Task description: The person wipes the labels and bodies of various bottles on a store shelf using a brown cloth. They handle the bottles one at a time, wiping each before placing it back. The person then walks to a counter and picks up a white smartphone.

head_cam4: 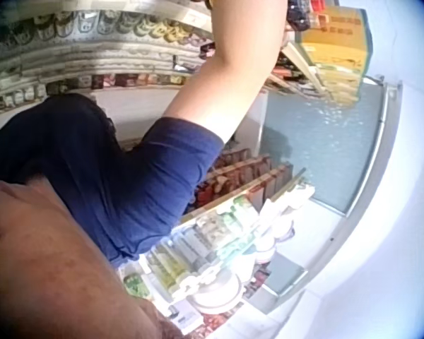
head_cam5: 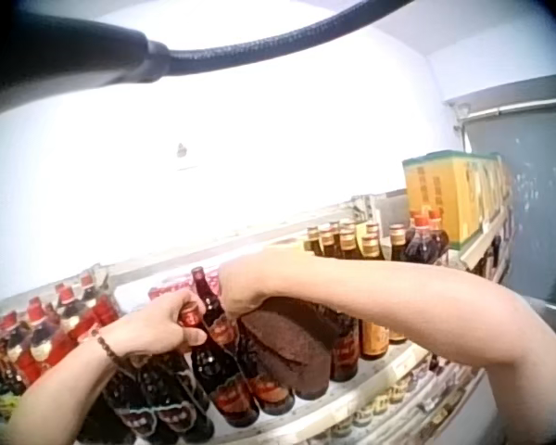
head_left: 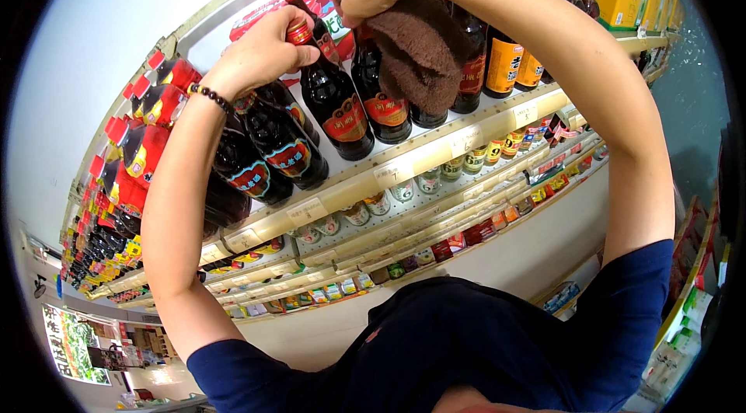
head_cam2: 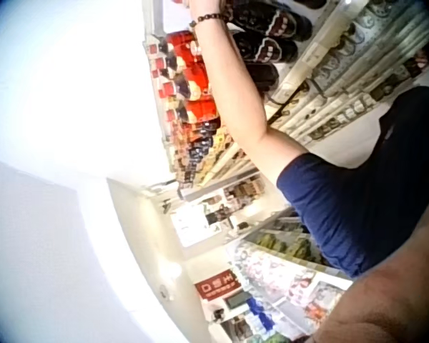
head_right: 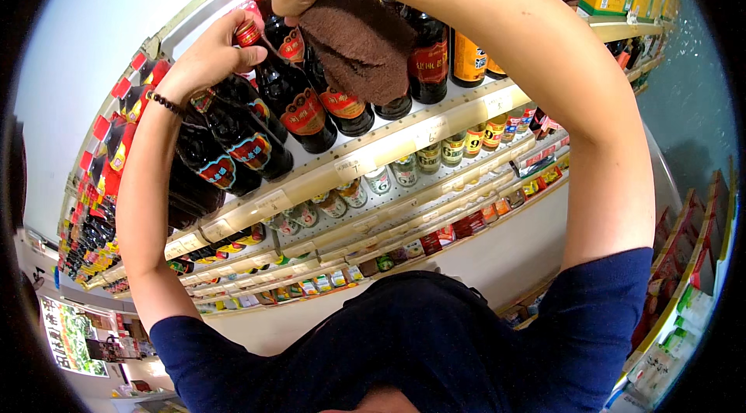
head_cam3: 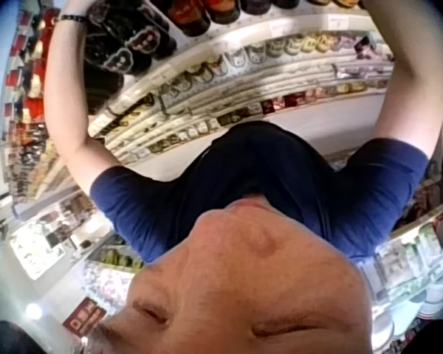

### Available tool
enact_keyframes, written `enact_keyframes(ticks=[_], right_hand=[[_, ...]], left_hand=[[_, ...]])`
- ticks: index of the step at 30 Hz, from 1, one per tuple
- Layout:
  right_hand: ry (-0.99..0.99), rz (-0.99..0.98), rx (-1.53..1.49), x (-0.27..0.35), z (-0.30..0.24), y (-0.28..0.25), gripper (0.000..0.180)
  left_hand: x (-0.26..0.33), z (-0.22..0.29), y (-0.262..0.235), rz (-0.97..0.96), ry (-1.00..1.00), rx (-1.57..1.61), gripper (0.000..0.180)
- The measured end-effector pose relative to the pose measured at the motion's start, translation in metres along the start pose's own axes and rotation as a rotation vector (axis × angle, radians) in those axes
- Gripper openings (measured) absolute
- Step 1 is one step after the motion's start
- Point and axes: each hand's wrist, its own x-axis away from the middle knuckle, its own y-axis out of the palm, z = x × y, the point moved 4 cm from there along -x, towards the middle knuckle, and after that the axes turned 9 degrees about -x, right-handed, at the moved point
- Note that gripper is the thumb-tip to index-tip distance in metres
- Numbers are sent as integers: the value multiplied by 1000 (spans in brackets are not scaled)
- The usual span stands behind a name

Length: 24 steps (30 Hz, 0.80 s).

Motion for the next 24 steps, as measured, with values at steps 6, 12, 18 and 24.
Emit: enact_keyframes(ticks=[6,12,18,24], right_hand=[[-189,33,54,-33,4,17,33],[-6,15,88,-8,-5,12,38],[-7,203,31,7,8,-13,36],[-323,548,-495,144,41,-48,28]], left_hand=[[2,-12,-4,-33,-29,64,29],[3,-1,-2,-29,-9,3,41],[-3,30,-33,-104,-35,-100,78],[-94,-28,-68,83,-136,-593,75]])
